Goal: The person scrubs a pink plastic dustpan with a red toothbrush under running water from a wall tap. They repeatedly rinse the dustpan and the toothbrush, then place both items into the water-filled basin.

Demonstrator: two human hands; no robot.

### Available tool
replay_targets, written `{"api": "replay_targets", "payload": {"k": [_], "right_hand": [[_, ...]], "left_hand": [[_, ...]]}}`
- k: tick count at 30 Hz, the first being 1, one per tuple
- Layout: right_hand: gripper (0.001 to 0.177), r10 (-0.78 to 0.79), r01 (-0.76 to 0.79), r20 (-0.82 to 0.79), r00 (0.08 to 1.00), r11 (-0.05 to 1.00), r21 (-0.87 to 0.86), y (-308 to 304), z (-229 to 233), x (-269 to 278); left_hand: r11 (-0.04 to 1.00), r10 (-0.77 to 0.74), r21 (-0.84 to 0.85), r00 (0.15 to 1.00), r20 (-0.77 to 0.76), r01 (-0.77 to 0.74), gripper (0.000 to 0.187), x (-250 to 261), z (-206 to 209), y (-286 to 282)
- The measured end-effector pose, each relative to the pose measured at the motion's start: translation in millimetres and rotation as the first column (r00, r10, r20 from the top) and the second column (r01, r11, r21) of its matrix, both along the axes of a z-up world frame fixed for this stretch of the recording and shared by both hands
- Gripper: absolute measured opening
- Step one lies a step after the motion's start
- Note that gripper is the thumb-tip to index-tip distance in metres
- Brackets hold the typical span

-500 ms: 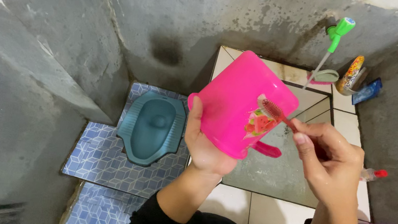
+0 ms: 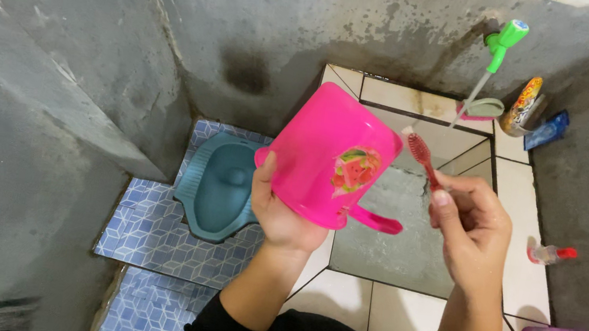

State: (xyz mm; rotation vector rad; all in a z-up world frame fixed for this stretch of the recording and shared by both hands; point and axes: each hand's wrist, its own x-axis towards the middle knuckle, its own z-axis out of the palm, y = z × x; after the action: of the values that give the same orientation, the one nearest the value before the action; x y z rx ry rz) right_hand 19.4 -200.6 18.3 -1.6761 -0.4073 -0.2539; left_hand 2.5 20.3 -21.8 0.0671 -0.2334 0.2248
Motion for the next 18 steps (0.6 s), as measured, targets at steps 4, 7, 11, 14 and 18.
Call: {"api": "replay_targets", "payload": {"k": [4, 7, 11, 14, 18], "right_hand": [[0.019, 0.042, -0.046, -0.143, 0.989, 0.999, -0.024, 6.2, -25.0, 0.3], [0.024, 0.083, -0.087, -0.269, 0.959, 0.996, -0.002, 16.4, -56.2, 4.4], [0.025, 0.127, -0.137, -0.394, 0.91, 0.991, 0.002, 31.5, -126.3, 5.2], [0.024, 0.176, -0.155, -0.482, 0.858, 0.984, 0.085, 38.9, -183.8, 13.4], [0.031, 0.063, -0.138, -0.646, 0.761, 0.988, -0.067, 38.9, -241.3, 14.0]], "left_hand": [[0.998, -0.023, 0.054, 0.995, -0.1, 0.028, 0.047, 3.3, -20.5, 7.9], [0.995, 0.001, 0.097, 0.972, -0.234, 0.022, 0.045, 11.9, -45.1, 12.4], [0.998, -0.044, 0.034, 0.92, -0.39, 0.062, 0.045, 8.7, -87.1, 15.5], [0.996, -0.064, 0.022, 0.862, -0.503, 0.086, 0.047, 0.3, -110.1, 20.1], [0.995, -0.019, 0.046, 0.618, -0.786, 0.088, 0.046, -10.3, -129.4, 30.0]]}}
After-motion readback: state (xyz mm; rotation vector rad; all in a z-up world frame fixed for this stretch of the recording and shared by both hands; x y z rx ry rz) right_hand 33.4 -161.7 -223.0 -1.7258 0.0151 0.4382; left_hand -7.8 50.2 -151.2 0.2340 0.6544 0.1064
